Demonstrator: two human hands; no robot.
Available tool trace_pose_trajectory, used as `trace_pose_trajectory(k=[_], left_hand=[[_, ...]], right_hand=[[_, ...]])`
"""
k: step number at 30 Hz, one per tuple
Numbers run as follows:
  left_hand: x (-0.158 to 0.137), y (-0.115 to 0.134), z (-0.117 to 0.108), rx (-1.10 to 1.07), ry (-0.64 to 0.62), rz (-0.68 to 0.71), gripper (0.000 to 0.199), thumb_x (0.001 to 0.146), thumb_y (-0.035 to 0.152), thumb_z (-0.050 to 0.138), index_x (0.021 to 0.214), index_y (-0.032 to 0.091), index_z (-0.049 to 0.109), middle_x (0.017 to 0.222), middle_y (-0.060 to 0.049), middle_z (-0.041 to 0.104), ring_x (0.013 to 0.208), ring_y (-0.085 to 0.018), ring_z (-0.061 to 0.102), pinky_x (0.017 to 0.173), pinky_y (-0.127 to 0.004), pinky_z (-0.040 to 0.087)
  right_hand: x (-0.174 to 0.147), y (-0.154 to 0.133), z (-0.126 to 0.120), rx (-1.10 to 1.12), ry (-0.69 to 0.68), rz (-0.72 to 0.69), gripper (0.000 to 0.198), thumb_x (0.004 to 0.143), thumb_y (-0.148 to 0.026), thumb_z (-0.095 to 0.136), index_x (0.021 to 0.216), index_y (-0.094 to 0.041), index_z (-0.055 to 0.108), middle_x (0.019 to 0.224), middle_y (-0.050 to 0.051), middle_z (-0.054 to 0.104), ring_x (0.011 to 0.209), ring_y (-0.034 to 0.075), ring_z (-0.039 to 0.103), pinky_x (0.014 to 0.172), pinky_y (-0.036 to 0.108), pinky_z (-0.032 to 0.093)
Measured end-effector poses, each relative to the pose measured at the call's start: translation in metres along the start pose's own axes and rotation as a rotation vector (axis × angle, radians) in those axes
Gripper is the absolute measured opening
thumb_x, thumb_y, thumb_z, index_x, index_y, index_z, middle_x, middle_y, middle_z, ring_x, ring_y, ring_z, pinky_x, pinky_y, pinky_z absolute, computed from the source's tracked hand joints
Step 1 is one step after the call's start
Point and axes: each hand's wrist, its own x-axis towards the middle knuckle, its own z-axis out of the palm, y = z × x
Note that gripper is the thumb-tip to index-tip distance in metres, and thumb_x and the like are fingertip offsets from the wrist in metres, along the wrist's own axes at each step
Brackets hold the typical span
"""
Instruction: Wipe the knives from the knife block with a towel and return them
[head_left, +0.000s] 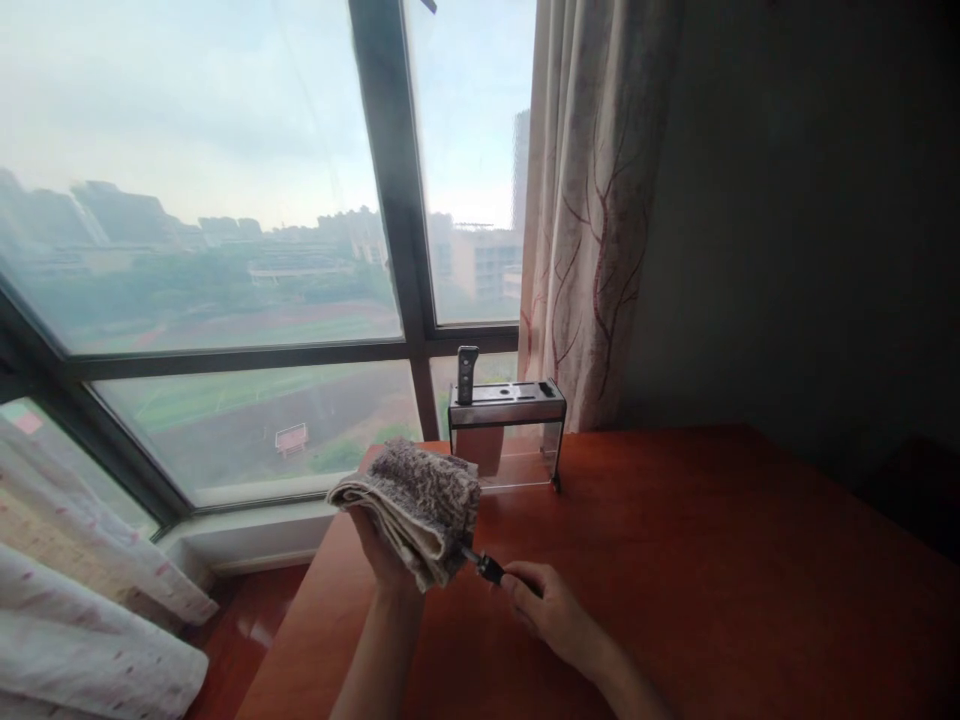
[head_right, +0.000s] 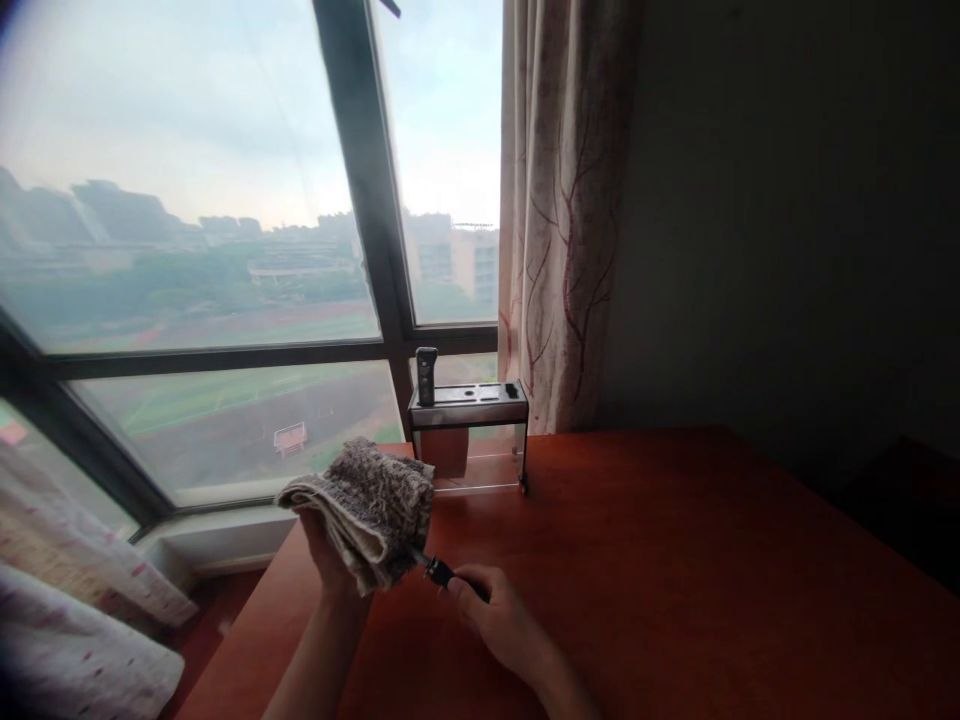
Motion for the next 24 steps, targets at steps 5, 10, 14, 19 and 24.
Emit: trace_pose_trajectory(k=[5,10,14,19,24], left_hand=[[-0.012,-0.024,0.01,0.107,0.149,-0.144,0.026,0.087,0.036,0.056,0.104,0.021,0.069,0.091,-0.004,0.076,0.096,-0.024,0.068,0.089,-0.036,0.052],[-0.022,-0.036,0.018,0.225,0.227,-0.189,0.017,0.081,0.023,0.061,0.094,0.016,0.068,0.084,-0.005,0.076,0.078,-0.023,0.072,0.07,-0.033,0.059],[-0.025,-0.044,0.018,0.287,0.252,-0.239,0.022,0.079,0.032,0.066,0.094,0.016,0.068,0.083,-0.006,0.075,0.074,-0.023,0.071,0.064,-0.032,0.06],[-0.025,-0.053,0.019,0.296,0.247,-0.259,0.026,0.079,0.034,0.068,0.094,0.013,0.068,0.086,-0.011,0.075,0.078,-0.026,0.072,0.071,-0.036,0.059],[-0.02,-0.048,0.021,0.224,0.263,-0.155,0.023,0.08,0.032,0.066,0.093,0.013,0.07,0.084,-0.009,0.075,0.077,-0.025,0.072,0.075,-0.035,0.059]], right_hand=[[-0.002,-0.01,-0.004,-0.273,0.178,-0.175,0.044,0.088,-0.053,0.05,0.094,-0.015,0.072,0.078,0.005,0.067,0.071,0.019,0.057,0.064,0.028,0.042],[-0.004,-0.017,-0.008,-0.303,0.183,-0.235,0.044,0.09,-0.05,0.048,0.102,-0.016,0.073,0.08,0.006,0.071,0.075,0.023,0.063,0.067,0.03,0.045],[-0.003,-0.015,-0.008,-0.243,0.15,-0.29,0.04,0.092,-0.046,0.047,0.105,-0.017,0.072,0.087,0.007,0.073,0.081,0.024,0.066,0.07,0.029,0.048],[-0.003,-0.013,-0.004,-0.28,0.146,-0.341,0.033,0.093,-0.039,0.049,0.105,-0.019,0.071,0.093,0.008,0.074,0.084,0.023,0.068,0.073,0.029,0.049],[-0.005,-0.007,-0.003,-0.504,0.123,-0.408,0.027,0.093,-0.028,0.048,0.11,-0.022,0.067,0.094,0.005,0.073,0.084,0.022,0.069,0.071,0.028,0.049]])
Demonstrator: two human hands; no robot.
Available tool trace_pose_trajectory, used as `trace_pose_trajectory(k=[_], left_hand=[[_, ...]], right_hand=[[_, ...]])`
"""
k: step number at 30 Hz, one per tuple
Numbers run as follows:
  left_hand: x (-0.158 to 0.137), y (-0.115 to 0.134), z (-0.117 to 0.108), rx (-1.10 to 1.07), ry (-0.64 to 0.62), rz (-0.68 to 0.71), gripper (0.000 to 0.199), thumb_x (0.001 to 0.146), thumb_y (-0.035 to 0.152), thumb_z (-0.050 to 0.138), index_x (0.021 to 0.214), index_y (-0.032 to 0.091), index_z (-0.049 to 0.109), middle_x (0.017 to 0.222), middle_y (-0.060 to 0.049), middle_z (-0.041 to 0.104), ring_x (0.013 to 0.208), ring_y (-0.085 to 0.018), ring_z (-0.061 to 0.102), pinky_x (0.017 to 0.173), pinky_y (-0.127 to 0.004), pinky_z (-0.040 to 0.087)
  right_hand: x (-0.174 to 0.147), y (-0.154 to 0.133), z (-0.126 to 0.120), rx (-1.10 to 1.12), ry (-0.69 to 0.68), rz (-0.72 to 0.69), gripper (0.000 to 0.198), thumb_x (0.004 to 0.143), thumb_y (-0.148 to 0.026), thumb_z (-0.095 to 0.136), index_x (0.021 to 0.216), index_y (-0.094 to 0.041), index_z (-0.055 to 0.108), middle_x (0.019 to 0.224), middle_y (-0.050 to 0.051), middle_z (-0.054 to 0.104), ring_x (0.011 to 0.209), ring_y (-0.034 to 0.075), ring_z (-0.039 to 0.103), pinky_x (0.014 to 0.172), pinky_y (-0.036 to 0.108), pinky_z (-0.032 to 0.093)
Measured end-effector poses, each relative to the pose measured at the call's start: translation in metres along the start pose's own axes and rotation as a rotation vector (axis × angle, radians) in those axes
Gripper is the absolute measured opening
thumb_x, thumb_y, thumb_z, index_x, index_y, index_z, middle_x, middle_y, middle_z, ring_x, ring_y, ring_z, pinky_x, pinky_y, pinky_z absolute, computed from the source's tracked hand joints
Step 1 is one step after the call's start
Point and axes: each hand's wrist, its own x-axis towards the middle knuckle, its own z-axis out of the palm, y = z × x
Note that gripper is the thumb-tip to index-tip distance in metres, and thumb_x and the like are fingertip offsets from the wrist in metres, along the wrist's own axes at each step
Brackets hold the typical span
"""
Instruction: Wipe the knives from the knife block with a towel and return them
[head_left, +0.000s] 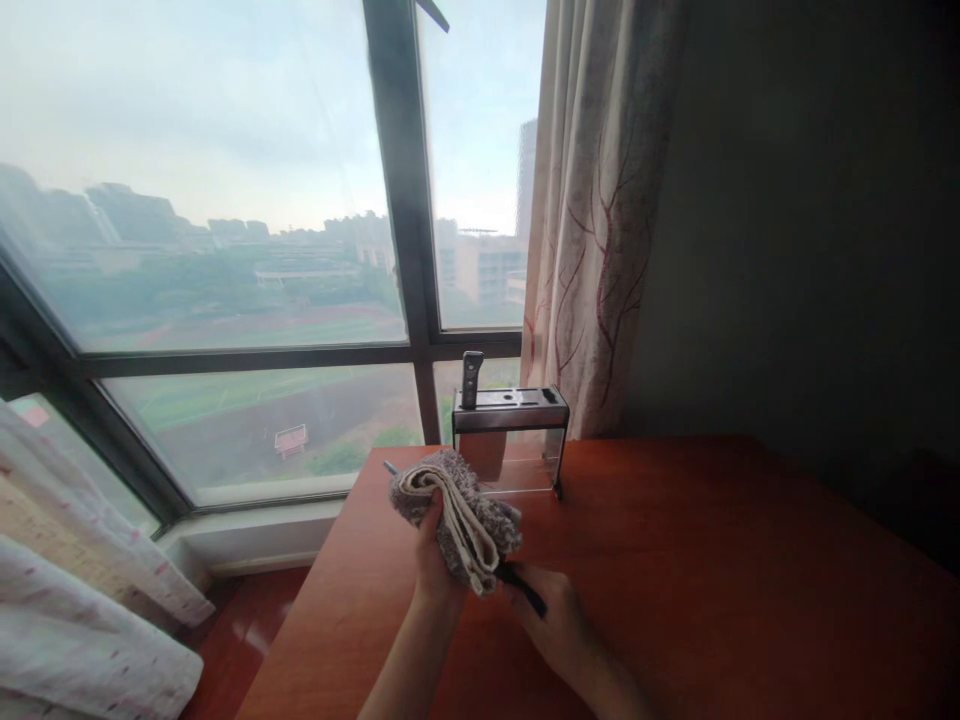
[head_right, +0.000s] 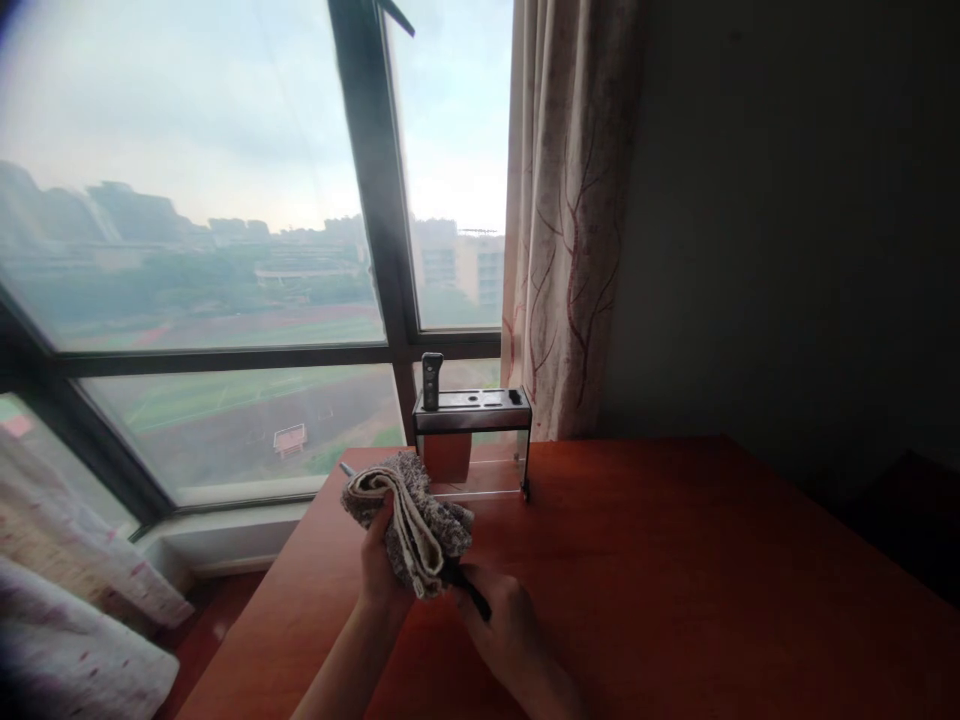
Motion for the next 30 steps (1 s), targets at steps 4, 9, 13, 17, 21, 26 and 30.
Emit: trace_pose_trajectory(k=[4,9,13,17,21,26,30], left_hand=[[0.009,0.02,-0.002,-0.073,0.056,0.109,0.021,0.086,0.027,0.057,0.091,0.013,0.071,0.078,-0.008,0.076,0.068,-0.022,0.072,0.074,-0.035,0.058],[0.018,0.046,-0.005,-0.156,0.051,0.22,0.027,0.092,0.024,0.046,0.091,0.014,0.071,0.078,-0.006,0.076,0.068,-0.019,0.072,0.078,-0.033,0.057],[0.018,0.05,-0.006,-0.135,0.053,0.255,0.025,0.092,0.024,0.046,0.096,0.015,0.069,0.082,-0.005,0.076,0.072,-0.019,0.071,0.08,-0.035,0.057],[0.015,0.045,-0.004,-0.004,0.079,0.315,0.016,0.085,0.026,0.06,0.095,0.017,0.069,0.083,-0.002,0.075,0.072,-0.016,0.07,0.082,-0.032,0.056],[0.013,0.039,-0.003,0.179,0.122,0.428,0.026,0.071,0.027,0.076,0.094,0.017,0.069,0.085,-0.001,0.074,0.073,-0.017,0.069,0.077,-0.029,0.056],[0.015,0.039,-0.009,0.452,0.186,0.529,0.039,0.063,0.031,0.08,0.097,0.015,0.069,0.085,-0.002,0.072,0.073,-0.019,0.067,0.069,-0.03,0.055],[0.017,0.047,-0.018,0.762,0.151,0.601,0.036,0.067,0.036,0.077,0.094,0.014,0.07,0.084,-0.002,0.071,0.076,-0.021,0.065,0.068,-0.029,0.052]], right_hand=[[-0.004,0.01,-0.002,-0.305,0.007,-0.086,0.029,0.09,-0.023,0.048,0.115,-0.022,0.063,0.095,0.007,0.072,0.083,0.024,0.068,0.072,0.032,0.049],[-0.001,0.01,-0.012,-0.273,0.009,-0.073,0.026,0.092,-0.03,0.047,0.11,-0.023,0.065,0.094,0.006,0.071,0.084,0.022,0.066,0.074,0.03,0.048],[0.003,0.005,-0.024,-0.022,-0.007,0.042,0.03,0.092,-0.041,0.048,0.095,-0.021,0.07,0.083,0.003,0.072,0.074,0.019,0.065,0.066,0.025,0.046],[0.003,0.008,-0.033,0.089,0.082,0.17,0.037,0.087,-0.049,0.052,0.085,-0.017,0.072,0.066,0.002,0.067,0.057,0.016,0.058,0.052,0.024,0.041],[0.002,0.014,-0.04,0.139,0.235,0.205,0.036,0.082,-0.051,0.059,0.083,-0.018,0.072,0.069,0.003,0.068,0.059,0.018,0.06,0.053,0.025,0.044],[0.002,0.016,-0.051,0.128,0.326,0.193,0.031,0.077,-0.048,0.066,0.085,-0.018,0.072,0.074,0.005,0.069,0.065,0.021,0.062,0.06,0.027,0.048],[0.001,0.017,-0.061,0.126,0.419,0.205,0.03,0.073,-0.046,0.071,0.086,-0.019,0.071,0.074,0.005,0.069,0.065,0.02,0.062,0.062,0.028,0.048]])
